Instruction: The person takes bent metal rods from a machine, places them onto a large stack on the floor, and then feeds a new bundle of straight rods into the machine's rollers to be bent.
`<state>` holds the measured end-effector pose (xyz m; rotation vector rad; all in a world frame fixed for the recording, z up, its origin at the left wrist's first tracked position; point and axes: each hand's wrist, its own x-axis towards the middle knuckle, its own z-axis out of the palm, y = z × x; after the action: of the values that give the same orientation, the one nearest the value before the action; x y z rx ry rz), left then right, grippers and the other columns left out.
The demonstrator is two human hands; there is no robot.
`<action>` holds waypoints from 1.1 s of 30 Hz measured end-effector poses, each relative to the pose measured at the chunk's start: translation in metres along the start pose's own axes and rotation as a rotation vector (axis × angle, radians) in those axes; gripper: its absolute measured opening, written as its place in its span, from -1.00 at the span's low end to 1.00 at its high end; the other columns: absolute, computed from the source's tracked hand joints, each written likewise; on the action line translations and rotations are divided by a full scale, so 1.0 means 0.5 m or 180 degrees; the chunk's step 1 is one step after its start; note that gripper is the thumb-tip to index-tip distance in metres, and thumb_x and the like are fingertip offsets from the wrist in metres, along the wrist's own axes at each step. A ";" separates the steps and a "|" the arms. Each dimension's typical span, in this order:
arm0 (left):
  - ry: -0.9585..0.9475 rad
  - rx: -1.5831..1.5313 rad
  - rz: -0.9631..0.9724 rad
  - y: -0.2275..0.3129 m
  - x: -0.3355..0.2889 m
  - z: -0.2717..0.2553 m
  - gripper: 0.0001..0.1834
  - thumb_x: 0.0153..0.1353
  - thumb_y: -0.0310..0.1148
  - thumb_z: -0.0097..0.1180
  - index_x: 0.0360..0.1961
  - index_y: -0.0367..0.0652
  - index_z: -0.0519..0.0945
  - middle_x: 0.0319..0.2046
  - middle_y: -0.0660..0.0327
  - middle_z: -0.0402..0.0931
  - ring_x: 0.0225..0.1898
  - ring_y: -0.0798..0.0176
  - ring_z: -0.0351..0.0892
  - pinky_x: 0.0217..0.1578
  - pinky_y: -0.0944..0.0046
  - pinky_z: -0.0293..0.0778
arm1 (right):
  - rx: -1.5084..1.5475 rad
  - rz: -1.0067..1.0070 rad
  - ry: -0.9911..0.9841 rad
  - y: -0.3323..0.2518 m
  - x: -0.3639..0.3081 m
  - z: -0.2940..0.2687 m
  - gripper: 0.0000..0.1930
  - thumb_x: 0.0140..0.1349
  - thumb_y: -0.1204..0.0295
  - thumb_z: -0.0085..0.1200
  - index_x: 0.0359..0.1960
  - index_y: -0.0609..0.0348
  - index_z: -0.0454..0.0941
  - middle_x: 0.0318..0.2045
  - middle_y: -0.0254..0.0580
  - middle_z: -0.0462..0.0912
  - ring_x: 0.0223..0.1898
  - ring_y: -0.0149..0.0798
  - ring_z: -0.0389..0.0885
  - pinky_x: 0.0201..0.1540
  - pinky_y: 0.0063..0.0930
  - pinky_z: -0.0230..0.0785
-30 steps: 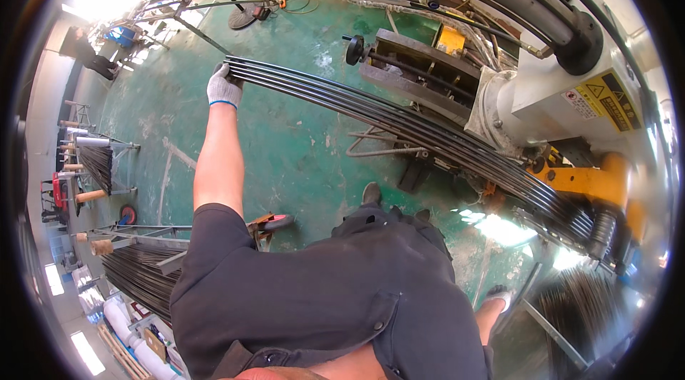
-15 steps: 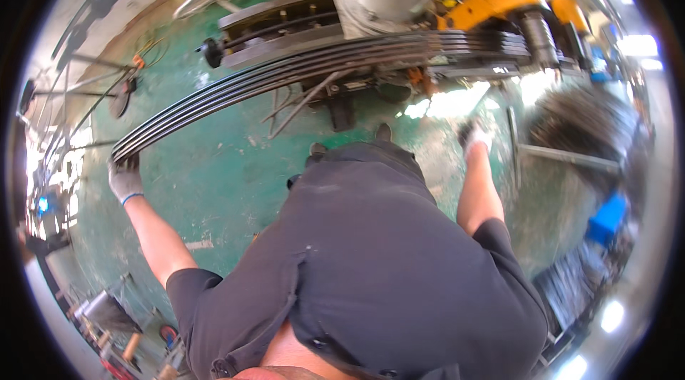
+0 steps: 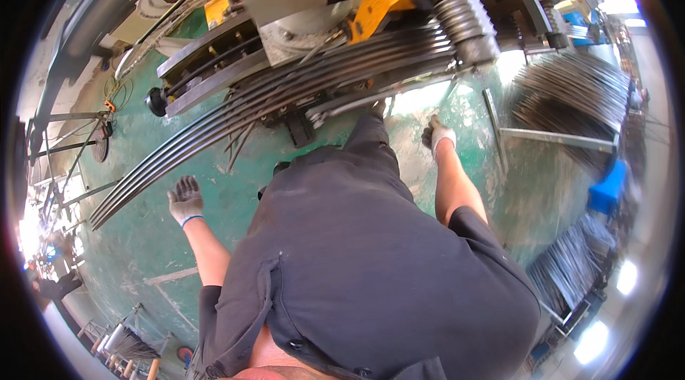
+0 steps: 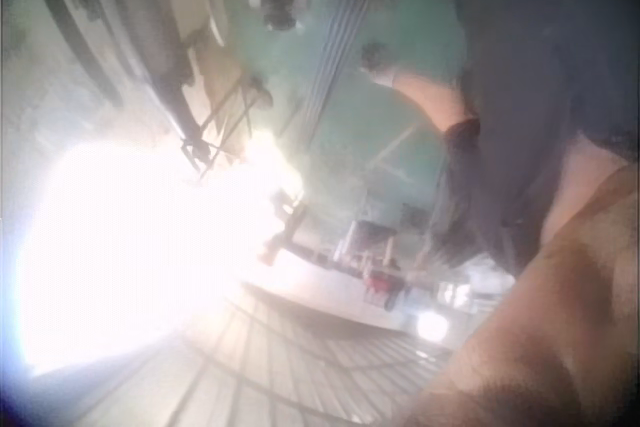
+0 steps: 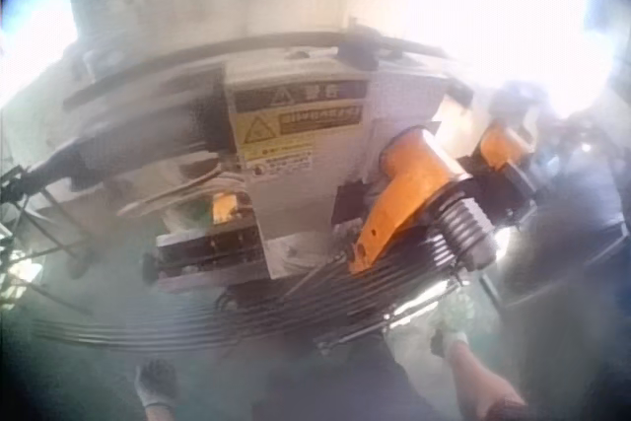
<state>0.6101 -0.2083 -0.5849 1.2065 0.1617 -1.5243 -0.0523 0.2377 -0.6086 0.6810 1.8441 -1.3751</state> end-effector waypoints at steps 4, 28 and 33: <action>-0.0538 0.0165 -0.0340 -0.269 -0.049 0.035 -0.55 0.57 -0.02 -0.11 0.07 -0.16 0.62 0.08 0.08 0.66 0.14 -0.07 0.60 0.19 -0.17 0.49 | -0.0404 -0.0004 -0.0073 -0.085 0.161 -0.068 -0.71 0.49 0.10 0.13 -0.26 0.02 0.55 -0.60 -0.35 0.49 -0.64 -0.31 0.46 -0.56 -0.36 0.41; -0.1351 0.1837 -0.0831 -0.601 -0.397 0.284 -0.66 0.52 -0.14 -0.01 0.08 -0.11 0.62 -0.02 0.12 0.68 -0.03 0.06 0.68 -0.02 -0.02 0.63 | 0.0626 -0.1519 -0.0795 -0.245 -0.076 -0.048 -0.61 0.37 0.34 0.25 0.10 0.38 0.59 -0.29 -0.09 0.74 -0.40 -0.20 0.70 -0.33 -0.33 0.59; -0.1160 0.1493 -0.1004 -0.546 -0.403 0.274 -0.72 0.51 -0.19 0.00 -0.04 -0.13 0.65 -0.17 0.10 0.69 -0.12 0.00 0.67 0.03 -0.06 0.58 | 0.1801 -0.1757 -0.1662 -0.419 -0.249 0.035 -0.36 0.50 0.06 0.10 0.32 0.41 0.36 0.18 0.27 0.57 0.22 0.11 0.60 0.31 0.03 0.47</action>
<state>0.2817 -0.0686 -0.5047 1.2756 -0.2758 -2.1113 -0.1347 0.1615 -0.3916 0.0256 1.2573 -2.2244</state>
